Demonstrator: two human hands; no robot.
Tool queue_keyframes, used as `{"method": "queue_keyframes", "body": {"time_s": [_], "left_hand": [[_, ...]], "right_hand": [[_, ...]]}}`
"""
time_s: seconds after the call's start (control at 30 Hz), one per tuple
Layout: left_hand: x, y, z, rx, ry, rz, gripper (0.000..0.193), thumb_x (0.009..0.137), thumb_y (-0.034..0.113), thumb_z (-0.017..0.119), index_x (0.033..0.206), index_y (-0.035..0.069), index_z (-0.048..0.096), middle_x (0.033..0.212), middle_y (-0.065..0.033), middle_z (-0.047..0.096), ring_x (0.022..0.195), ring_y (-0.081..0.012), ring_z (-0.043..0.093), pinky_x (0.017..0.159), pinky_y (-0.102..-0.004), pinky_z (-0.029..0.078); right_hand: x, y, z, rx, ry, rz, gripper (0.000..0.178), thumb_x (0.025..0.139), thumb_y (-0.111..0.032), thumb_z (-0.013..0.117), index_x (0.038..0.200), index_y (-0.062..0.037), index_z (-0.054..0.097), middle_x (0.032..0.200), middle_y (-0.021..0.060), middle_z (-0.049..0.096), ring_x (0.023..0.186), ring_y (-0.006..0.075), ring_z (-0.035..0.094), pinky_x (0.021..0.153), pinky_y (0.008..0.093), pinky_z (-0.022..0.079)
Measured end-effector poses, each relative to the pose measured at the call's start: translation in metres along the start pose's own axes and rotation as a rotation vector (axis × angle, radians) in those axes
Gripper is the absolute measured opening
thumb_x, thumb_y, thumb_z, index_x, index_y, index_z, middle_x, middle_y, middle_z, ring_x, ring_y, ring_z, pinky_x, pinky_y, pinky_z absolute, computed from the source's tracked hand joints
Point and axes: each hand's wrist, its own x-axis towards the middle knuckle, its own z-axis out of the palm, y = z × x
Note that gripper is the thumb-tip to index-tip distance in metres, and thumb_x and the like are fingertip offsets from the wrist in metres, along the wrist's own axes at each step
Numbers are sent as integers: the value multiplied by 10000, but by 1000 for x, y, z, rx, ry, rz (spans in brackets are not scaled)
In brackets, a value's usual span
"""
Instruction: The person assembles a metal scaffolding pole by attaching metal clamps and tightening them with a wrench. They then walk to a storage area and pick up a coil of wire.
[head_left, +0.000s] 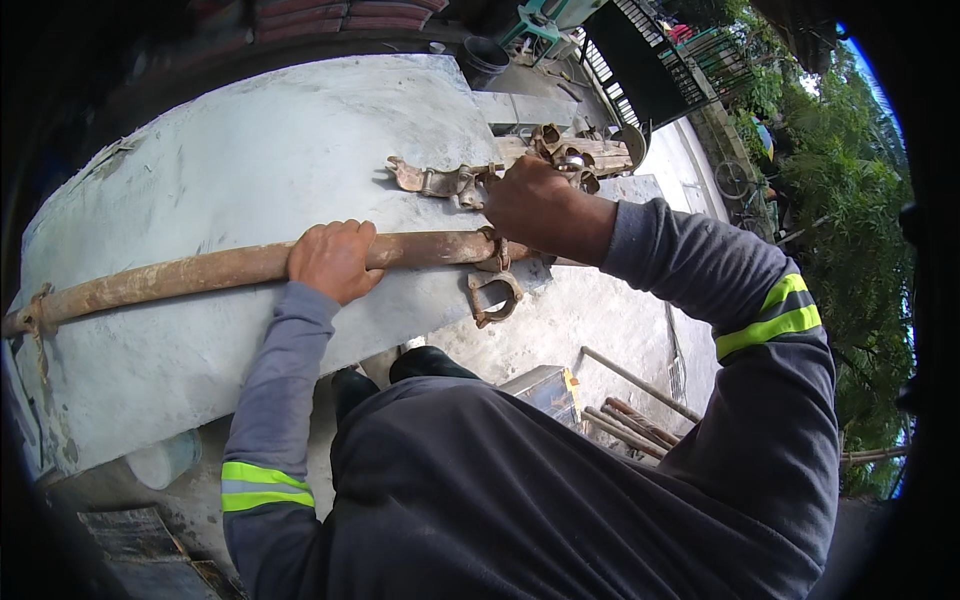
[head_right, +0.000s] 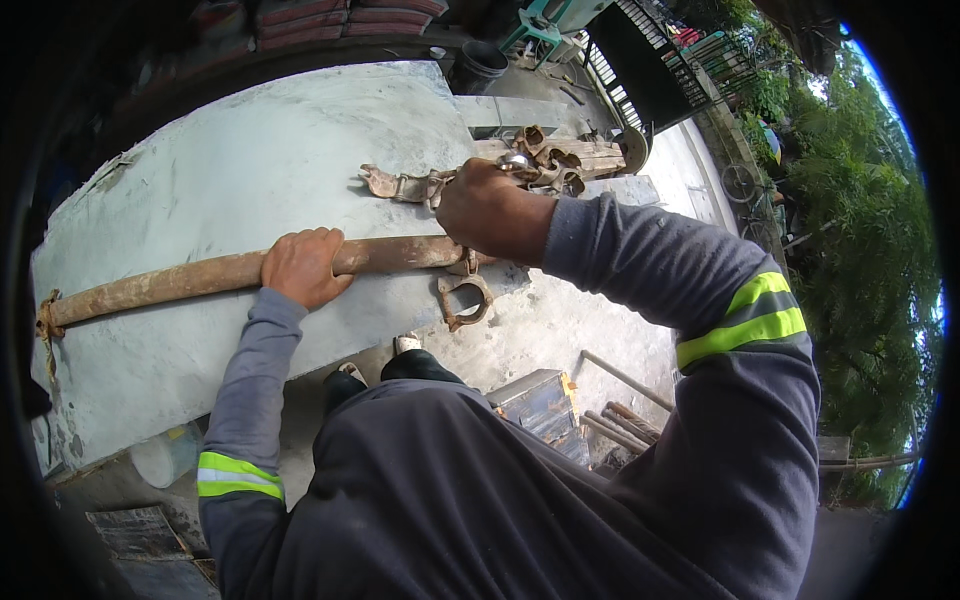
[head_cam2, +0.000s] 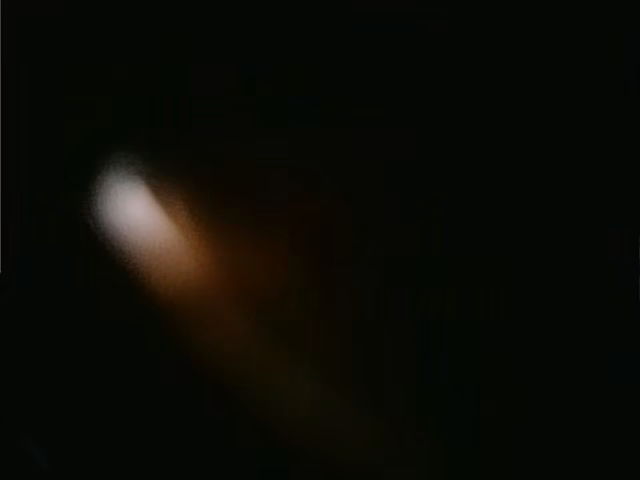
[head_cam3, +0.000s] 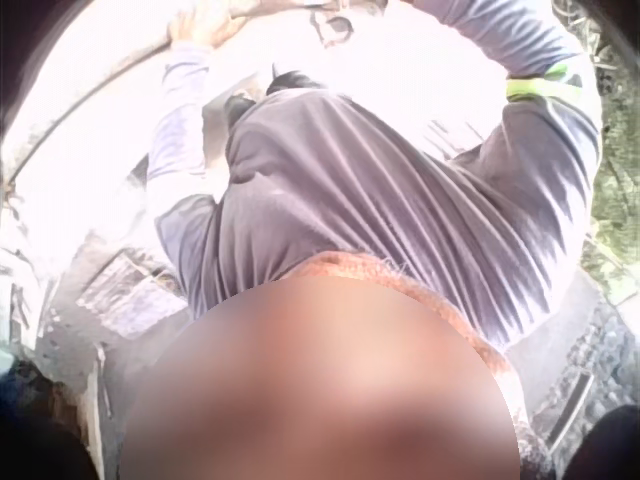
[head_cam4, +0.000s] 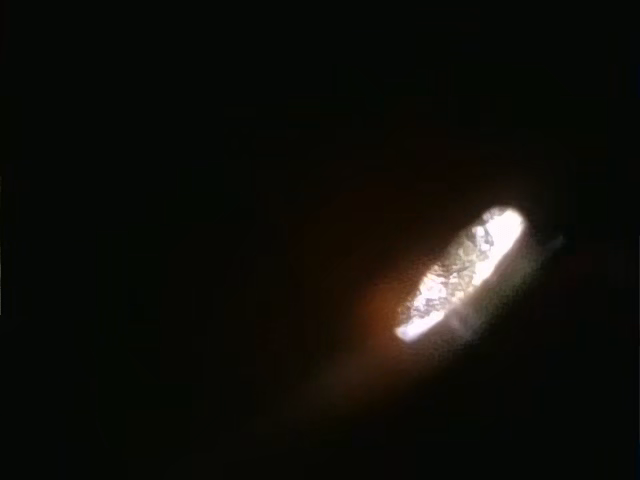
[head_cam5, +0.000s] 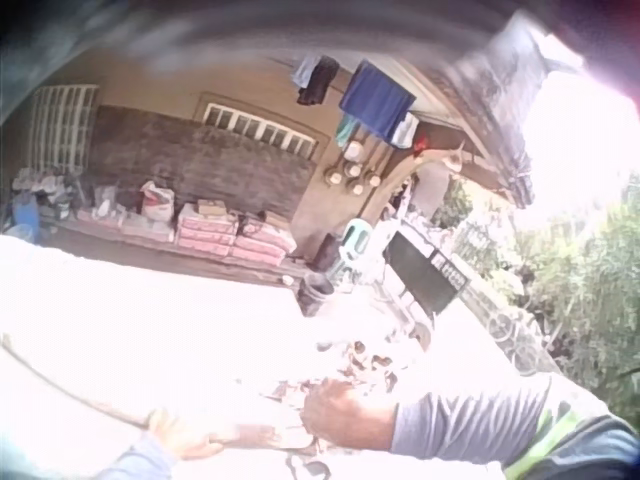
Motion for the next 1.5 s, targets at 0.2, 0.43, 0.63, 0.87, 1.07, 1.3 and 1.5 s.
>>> {"method": "queue_keyframes", "body": {"time_s": [0.2,0.43,0.63,0.87,1.07,1.3,1.5], "left_hand": [[1,-2,4,-12,-48,-8,427,728,330,862,963,70,619,902,-104,670,904,-294,678,817,-431,530],[8,8,-4,-9,-15,19,460,688,346,876,954,69,622,899,-103,650,864,-296,661,800,-436,519],[11,12,0,42,-56,-30,455,654,336,882,920,71,625,855,-99,634,840,-291,648,783,-430,510],[15,17,-4,35,7,-5,480,633,311,882,975,60,657,855,-88,623,839,-290,639,780,-429,502],[13,14,1,-5,-12,-45,504,617,277,876,1019,47,677,902,-100,662,886,-307,659,804,-434,515],[10,9,0,-1,6,10,467,687,318,863,1015,63,650,892,-87,651,897,-269,662,804,-425,525],[8,6,2,11,-47,-7,428,729,358,831,982,73,637,892,-88,667,884,-271,676,808,-431,531]], "right_hand": [[-50,10,55,435,195,280,114,889,-113,674,803,-70,736,725,102,717,704,231,745,627,388,579],[-44,37,186,1163,309,133,452,1028,-452,560,872,-49,691,819,202,690,797,423,671,721,508,520],[-3,39,254,1000,211,3,594,1004,-607,490,885,-57,681,875,206,701,864,444,666,754,530,523],[34,26,263,801,411,-141,315,979,-348,550,873,-75,664,804,187,701,779,401,696,692,494,550],[7,29,256,990,425,101,223,989,-251,545,917,-88,678,813,185,703,799,379,706,710,479,544],[-6,32,235,1063,555,194,137,914,-155,666,962,-52,744,891,160,736,838,366,712,766,454,552],[11,21,241,1336,401,61,219,874,-205,718,945,2,726,844,239,698,774,408,689,688,447,524]]}}
